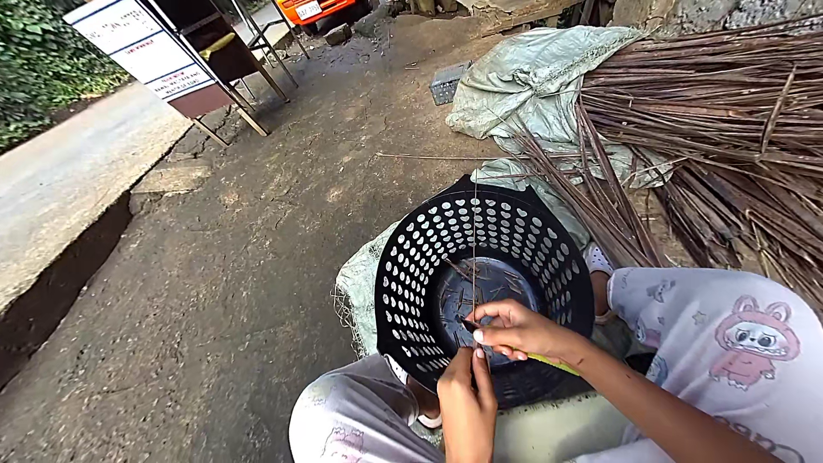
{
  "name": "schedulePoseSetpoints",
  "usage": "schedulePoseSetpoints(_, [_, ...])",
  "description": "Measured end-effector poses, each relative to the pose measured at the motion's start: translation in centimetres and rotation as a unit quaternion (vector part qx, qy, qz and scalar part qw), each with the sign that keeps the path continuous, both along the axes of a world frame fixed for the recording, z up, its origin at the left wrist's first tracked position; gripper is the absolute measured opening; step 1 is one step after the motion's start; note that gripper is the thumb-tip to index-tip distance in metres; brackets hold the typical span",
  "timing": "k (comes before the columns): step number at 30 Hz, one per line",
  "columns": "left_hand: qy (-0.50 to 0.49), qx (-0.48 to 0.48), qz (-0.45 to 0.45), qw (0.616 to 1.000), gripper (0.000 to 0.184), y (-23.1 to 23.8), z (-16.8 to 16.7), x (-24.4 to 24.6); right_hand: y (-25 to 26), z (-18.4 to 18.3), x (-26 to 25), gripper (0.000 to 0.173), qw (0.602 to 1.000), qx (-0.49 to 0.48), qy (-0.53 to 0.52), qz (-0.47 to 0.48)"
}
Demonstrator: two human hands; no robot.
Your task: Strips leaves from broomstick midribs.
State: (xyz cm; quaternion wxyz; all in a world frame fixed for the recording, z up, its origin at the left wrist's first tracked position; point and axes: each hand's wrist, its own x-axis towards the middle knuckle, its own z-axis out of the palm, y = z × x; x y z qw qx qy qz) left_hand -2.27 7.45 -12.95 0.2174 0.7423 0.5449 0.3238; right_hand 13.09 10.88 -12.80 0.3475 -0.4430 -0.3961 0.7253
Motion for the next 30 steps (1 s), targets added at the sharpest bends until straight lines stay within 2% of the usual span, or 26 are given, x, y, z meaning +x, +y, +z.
schedulePoseSetpoints(4, [0.06, 0.057, 0.017, 0.996, 0.019, -0.4, -0.6, 0.3, 0.0, -0.2, 0.1, 0.017, 1.0, -0.008, -0.014, 0.01])
schedulePoseSetpoints(8, [0.121, 0.034, 0.028, 0.992, 0.017, -0.7, -0.7, 1.0, 0.6, 0.2, -0.6, 0.02, 0.997, -0.033, -0.069, 0.004])
schedulePoseSetpoints(11, [0.134, 0.009, 0.025, 0.991, 0.018, -0.9, -0.7, 0.9, 1.5, 0.8, 0.4, 0.032, 0.984, -0.055, -0.14, -0.1])
schedulePoseSetpoints(13, [0.133, -0.002, 0.029, 0.991, 0.018, -0.9, -0.4, 0.9, 2.2, 1.6, 1.9, 0.029, 0.975, -0.069, -0.134, -0.166])
schedulePoseSetpoints(15, [0.135, -0.008, 0.036, 0.99, 0.018, -0.8, -0.4, 0.7, 2.0, 2.4, 2.7, 0.026, 0.974, -0.075, -0.104, -0.188])
schedulePoseSetpoints(17, [0.14, -0.01, 0.039, 0.989, 0.018, -0.7, -0.3, 0.7, 1.2, 2.7, 2.7, 0.029, 0.983, -0.076, -0.08, -0.147])
schedulePoseSetpoints(19, [0.131, -0.008, 0.035, 0.991, 0.018, -0.5, -0.5, 0.8, 0.6, 2.3, 2.0, 0.034, 0.994, -0.074, -0.058, -0.064])
schedulePoseSetpoints(21, [0.072, -0.055, 0.025, 0.996, 0.02, -0.3, -0.3, 0.5, 0.3, 1.5, 1.1, 0.037, 0.997, -0.073, -0.039, -0.001])
schedulePoseSetpoints(23, [-0.05, -0.184, 0.019, 0.981, 0.024, 0.0, 0.6, -0.2, 0.0, 0.9, 0.5, 0.029, 0.997, -0.062, -0.032, 0.025])
schedulePoseSetpoints(26, [-0.275, -0.36, 0.017, 0.891, 0.028, 0.3, 1.7, -0.4, -0.4, 0.1, 0.0, 0.02, 0.997, -0.026, 0.01, 0.071])
schedulePoseSetpoints(28, [-0.363, -0.39, 0.013, 0.846, 0.033, 0.3, 1.9, -0.3, -0.7, -0.2, -0.2, 0.014, 0.998, -0.003, 0.045, 0.05])
schedulePoseSetpoints(30, [-0.404, -0.398, 0.01, 0.824, 0.035, 0.4, 1.9, -0.3, -0.8, -0.3, -0.4, 0.013, 0.998, 0.011, 0.061, 0.006])
